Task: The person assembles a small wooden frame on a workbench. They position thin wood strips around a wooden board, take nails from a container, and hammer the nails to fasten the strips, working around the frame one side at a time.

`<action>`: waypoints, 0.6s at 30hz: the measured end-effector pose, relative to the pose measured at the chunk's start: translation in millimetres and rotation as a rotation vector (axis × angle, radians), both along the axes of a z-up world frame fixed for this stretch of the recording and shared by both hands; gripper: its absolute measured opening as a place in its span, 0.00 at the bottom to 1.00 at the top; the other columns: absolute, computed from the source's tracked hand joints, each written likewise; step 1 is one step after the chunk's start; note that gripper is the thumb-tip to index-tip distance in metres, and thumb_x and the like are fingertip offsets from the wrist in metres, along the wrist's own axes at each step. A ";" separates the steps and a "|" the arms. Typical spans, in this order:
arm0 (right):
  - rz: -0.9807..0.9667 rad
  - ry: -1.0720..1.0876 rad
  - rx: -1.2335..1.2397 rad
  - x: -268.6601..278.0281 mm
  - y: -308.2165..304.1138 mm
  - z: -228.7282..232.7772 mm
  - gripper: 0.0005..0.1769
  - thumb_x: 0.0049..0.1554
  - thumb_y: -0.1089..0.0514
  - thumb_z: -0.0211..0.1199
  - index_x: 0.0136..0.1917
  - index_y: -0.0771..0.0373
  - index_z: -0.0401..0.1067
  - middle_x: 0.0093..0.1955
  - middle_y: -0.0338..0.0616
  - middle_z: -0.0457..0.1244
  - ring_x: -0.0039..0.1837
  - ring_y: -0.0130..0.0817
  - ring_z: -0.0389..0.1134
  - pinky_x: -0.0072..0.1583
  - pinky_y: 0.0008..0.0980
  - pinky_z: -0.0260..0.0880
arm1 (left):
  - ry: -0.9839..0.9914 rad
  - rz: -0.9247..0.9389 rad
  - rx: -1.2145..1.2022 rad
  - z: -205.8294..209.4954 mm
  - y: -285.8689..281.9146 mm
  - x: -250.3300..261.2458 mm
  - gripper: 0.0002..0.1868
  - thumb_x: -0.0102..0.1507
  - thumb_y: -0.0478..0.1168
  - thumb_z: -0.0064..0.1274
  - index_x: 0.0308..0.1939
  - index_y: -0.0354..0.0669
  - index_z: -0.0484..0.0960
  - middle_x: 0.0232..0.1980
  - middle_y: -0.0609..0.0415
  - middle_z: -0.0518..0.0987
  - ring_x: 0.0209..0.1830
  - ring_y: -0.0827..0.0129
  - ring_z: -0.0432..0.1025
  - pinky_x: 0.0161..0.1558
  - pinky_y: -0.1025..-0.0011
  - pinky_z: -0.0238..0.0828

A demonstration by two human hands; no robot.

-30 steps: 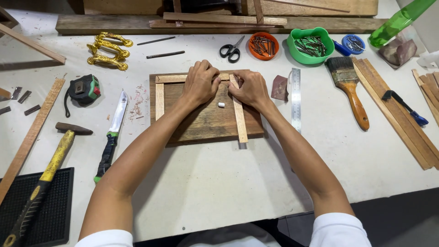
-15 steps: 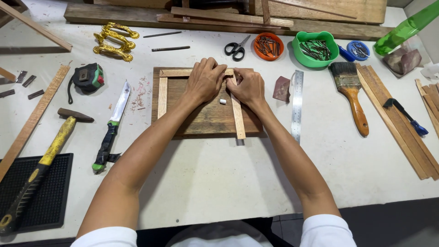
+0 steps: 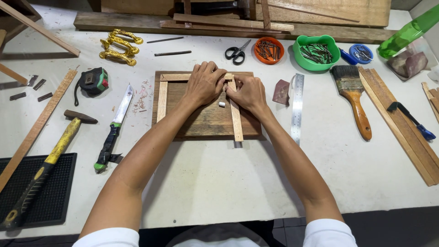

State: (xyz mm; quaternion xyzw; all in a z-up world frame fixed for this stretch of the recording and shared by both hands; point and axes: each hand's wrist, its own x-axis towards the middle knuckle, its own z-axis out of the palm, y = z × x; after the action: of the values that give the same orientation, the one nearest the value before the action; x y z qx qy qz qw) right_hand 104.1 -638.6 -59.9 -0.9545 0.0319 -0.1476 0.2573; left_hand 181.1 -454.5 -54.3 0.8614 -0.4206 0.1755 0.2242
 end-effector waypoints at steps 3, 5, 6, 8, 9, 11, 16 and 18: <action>0.002 -0.070 0.058 -4.3 9.7 12.9 0.20 0.49 0.46 0.72 0.49 0.62 0.83 0.25 0.41 0.66 0.24 0.26 0.63 0.28 0.30 0.63 | 0.035 0.002 0.015 5.1 0.6 -1.8 0.14 0.68 0.49 0.52 0.52 0.49 0.84 0.43 0.55 0.73 0.43 0.65 0.64 0.49 0.64 0.60; -0.016 -0.049 0.080 -1.3 9.4 10.5 0.22 0.48 0.46 0.73 0.51 0.62 0.82 0.26 0.41 0.67 0.24 0.26 0.63 0.27 0.30 0.64 | 0.042 0.001 0.019 7.0 0.9 -3.4 0.14 0.68 0.49 0.51 0.52 0.49 0.84 0.43 0.55 0.73 0.43 0.65 0.64 0.49 0.64 0.60; -0.032 -0.029 0.101 0.8 9.4 9.9 0.24 0.48 0.46 0.73 0.53 0.62 0.81 0.27 0.40 0.67 0.24 0.26 0.63 0.27 0.30 0.64 | 0.050 0.001 0.022 8.4 1.2 -3.7 0.14 0.68 0.49 0.51 0.52 0.49 0.84 0.43 0.55 0.73 0.44 0.65 0.64 0.49 0.64 0.60; -0.024 -0.027 0.137 -4.1 13.2 23.6 0.23 0.47 0.47 0.73 0.53 0.60 0.82 0.28 0.39 0.67 0.25 0.25 0.64 0.28 0.29 0.65 | 0.028 -0.010 0.033 3.1 0.7 -0.4 0.14 0.69 0.48 0.49 0.53 0.48 0.84 0.44 0.55 0.73 0.44 0.65 0.64 0.50 0.64 0.60; -0.016 -0.025 0.174 -6.6 15.5 30.3 0.21 0.47 0.47 0.73 0.52 0.58 0.83 0.29 0.37 0.68 0.27 0.24 0.65 0.30 0.27 0.67 | 0.006 -0.020 0.044 0.4 0.9 1.2 0.14 0.70 0.46 0.48 0.53 0.48 0.84 0.45 0.55 0.73 0.45 0.65 0.64 0.50 0.65 0.61; -0.029 0.061 0.203 -5.4 13.8 38.1 0.20 0.48 0.49 0.73 0.53 0.57 0.82 0.29 0.38 0.68 0.27 0.24 0.65 0.30 0.28 0.66 | 0.017 -0.021 0.037 5.5 1.9 -0.4 0.13 0.70 0.46 0.48 0.53 0.48 0.83 0.45 0.55 0.73 0.45 0.65 0.64 0.50 0.64 0.61; -0.023 0.160 0.218 -4.4 9.1 39.8 0.18 0.50 0.52 0.75 0.54 0.58 0.81 0.29 0.37 0.67 0.28 0.24 0.64 0.30 0.28 0.64 | 0.027 -0.031 0.038 1.0 1.2 2.5 0.14 0.71 0.47 0.47 0.53 0.48 0.83 0.45 0.55 0.73 0.45 0.65 0.64 0.49 0.65 0.60; 0.008 0.138 0.244 -6.6 9.9 42.1 0.19 0.50 0.53 0.76 0.54 0.58 0.82 0.28 0.37 0.67 0.28 0.22 0.64 0.31 0.28 0.63 | 0.069 -0.027 0.035 1.8 0.9 2.7 0.13 0.71 0.47 0.47 0.52 0.49 0.84 0.45 0.56 0.73 0.45 0.65 0.64 0.49 0.64 0.60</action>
State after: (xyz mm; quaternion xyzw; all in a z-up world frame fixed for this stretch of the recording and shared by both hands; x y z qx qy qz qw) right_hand 97.5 -628.7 -17.8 -0.9242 0.0634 -0.0754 0.3691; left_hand 183.7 -453.6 -52.5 0.8650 -0.4271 0.1353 0.2259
